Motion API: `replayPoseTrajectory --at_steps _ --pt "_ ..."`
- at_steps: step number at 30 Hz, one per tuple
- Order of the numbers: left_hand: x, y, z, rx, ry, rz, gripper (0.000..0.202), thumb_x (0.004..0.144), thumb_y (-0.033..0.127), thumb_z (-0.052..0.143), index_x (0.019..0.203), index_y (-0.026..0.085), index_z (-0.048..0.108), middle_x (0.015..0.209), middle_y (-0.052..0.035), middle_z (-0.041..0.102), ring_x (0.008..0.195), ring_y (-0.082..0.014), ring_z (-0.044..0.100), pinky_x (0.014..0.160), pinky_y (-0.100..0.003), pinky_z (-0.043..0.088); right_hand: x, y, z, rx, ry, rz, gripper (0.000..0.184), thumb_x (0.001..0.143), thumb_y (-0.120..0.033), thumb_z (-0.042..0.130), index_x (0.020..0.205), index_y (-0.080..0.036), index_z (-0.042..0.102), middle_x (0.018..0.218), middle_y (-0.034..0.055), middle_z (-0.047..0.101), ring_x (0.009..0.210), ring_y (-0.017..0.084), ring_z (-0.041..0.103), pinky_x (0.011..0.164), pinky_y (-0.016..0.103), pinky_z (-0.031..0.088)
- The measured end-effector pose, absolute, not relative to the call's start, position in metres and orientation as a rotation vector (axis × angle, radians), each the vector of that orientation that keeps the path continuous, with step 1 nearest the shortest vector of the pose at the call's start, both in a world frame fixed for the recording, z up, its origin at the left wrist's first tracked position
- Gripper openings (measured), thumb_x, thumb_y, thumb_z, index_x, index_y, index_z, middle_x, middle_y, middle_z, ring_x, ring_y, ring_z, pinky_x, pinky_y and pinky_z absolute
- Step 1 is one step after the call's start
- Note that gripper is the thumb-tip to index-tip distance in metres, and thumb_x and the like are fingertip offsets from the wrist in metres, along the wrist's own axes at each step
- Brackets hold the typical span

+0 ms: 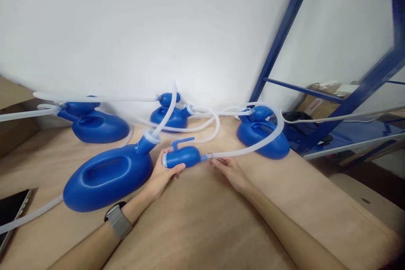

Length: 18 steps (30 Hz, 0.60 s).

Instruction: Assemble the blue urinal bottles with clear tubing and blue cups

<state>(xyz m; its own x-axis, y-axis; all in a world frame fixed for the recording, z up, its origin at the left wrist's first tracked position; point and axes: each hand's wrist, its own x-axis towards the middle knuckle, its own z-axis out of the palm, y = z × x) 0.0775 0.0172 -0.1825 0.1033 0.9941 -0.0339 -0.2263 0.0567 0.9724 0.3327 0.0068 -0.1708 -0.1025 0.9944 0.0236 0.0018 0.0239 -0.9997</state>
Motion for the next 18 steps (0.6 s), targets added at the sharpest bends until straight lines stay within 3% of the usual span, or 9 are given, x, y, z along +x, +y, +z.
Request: replayPoseTrajectory --at_steps 11,18 --pt "0.078 0.016 -0.179 1.053 0.989 1.186 0.072 0.067 0.041 0.092 0.112 0.027 0.039 0.069 0.0092 0.058 0.053 -0.0103 0.057 0.048 -0.019 0.046 0.318 -0.001 -0.171 -1.060 -1.232 1.285 0.037 0.082 -0.056 0.076 0.099 -0.024 0.078 0.096 0.0057 0.077 0.087 0.021 0.069 0.079 0.034 0.056" --pt "0.078 0.017 -0.180 1.060 0.992 1.186 0.072 0.067 0.041 0.093 0.113 0.028 0.039 0.071 0.0094 0.058 0.053 -0.0106 0.058 0.047 -0.020 0.046 0.320 0.001 -0.168 -1.092 -1.285 1.208 0.039 0.080 -0.059 0.075 0.074 -0.020 0.073 0.078 0.0036 0.069 0.071 0.017 0.061 0.074 0.034 0.054"
